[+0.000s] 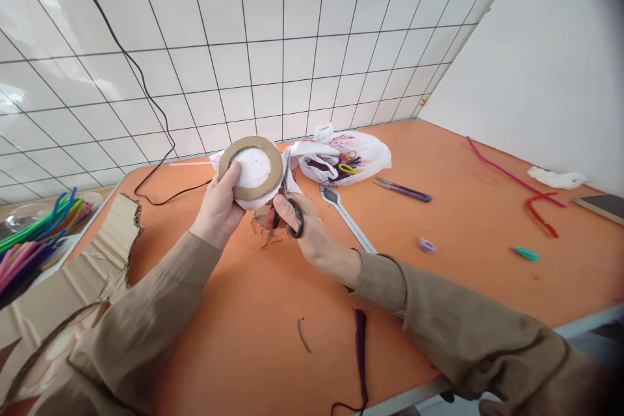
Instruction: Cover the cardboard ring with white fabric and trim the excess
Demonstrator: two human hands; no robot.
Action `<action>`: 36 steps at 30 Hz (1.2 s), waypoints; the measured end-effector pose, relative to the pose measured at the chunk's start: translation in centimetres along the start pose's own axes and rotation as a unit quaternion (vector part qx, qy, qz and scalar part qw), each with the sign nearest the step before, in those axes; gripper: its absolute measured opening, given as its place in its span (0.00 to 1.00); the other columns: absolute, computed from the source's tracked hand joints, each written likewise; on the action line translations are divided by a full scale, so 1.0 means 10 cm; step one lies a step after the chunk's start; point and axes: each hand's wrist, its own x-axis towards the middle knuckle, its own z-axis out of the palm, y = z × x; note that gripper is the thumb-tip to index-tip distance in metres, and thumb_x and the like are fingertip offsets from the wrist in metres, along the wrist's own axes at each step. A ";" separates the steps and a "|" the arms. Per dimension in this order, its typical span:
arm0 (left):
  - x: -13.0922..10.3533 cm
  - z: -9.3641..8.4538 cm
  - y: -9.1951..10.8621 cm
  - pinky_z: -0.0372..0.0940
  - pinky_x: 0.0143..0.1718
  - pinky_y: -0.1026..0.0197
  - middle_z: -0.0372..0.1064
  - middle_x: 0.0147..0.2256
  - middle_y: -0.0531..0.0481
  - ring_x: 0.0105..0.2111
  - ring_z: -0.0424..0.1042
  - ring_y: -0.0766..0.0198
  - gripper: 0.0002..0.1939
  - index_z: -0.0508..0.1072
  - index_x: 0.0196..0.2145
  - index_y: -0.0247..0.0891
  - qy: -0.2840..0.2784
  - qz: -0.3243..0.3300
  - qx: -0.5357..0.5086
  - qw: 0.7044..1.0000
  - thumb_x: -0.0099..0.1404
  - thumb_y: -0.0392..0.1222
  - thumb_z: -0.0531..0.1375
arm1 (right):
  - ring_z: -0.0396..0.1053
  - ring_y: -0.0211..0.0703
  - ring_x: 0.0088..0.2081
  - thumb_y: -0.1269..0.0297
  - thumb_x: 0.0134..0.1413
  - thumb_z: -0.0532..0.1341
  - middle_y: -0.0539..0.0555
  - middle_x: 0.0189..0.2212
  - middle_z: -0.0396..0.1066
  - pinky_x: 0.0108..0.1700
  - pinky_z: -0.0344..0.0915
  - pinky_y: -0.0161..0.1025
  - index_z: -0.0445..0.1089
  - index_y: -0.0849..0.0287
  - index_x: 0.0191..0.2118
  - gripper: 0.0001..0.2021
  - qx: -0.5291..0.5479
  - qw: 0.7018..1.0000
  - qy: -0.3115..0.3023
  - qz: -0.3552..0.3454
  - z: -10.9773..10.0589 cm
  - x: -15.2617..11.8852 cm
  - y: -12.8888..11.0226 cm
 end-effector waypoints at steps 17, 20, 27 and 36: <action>0.04 -0.05 0.11 0.71 0.51 0.54 0.77 0.47 0.44 0.53 0.72 0.53 0.07 0.77 0.40 0.37 -0.017 0.008 0.029 0.999 0.65 0.38 0.61 | 0.62 0.36 0.22 0.39 0.49 0.62 0.48 0.17 0.63 0.26 0.59 0.35 0.61 0.57 0.23 0.24 -0.008 0.999 0.018 0.029 0.02 -0.01 0.00; 0.05 -0.06 0.14 0.72 0.49 0.55 0.77 0.47 0.43 0.51 0.73 0.53 0.07 0.77 0.41 0.36 -0.026 -0.005 0.042 0.999 0.65 0.38 0.61 | 0.64 0.38 0.25 0.38 0.52 0.59 0.51 0.20 0.67 0.29 0.61 0.36 0.65 0.58 0.22 0.26 -0.019 1.000 -0.013 0.017 0.02 -0.01 -0.03; 0.09 -0.09 0.13 0.72 0.47 0.54 0.75 0.48 0.41 0.50 0.73 0.52 0.11 0.76 0.44 0.34 -0.060 -0.023 0.061 0.996 0.65 0.41 0.61 | 0.68 0.40 0.29 0.34 0.52 0.58 0.55 0.25 0.71 0.34 0.63 0.39 0.69 0.60 0.23 0.30 0.020 0.999 -0.028 0.002 0.03 -0.04 0.01; 0.02 -0.05 0.12 0.69 0.50 0.52 0.79 0.38 0.41 0.48 0.75 0.48 0.17 0.77 0.38 0.32 -0.101 0.114 0.089 0.984 0.54 0.46 0.69 | 0.67 0.39 0.27 0.35 0.54 0.56 0.55 0.24 0.71 0.29 0.61 0.37 0.69 0.60 0.24 0.29 0.066 0.997 -0.018 0.030 0.03 -0.01 0.15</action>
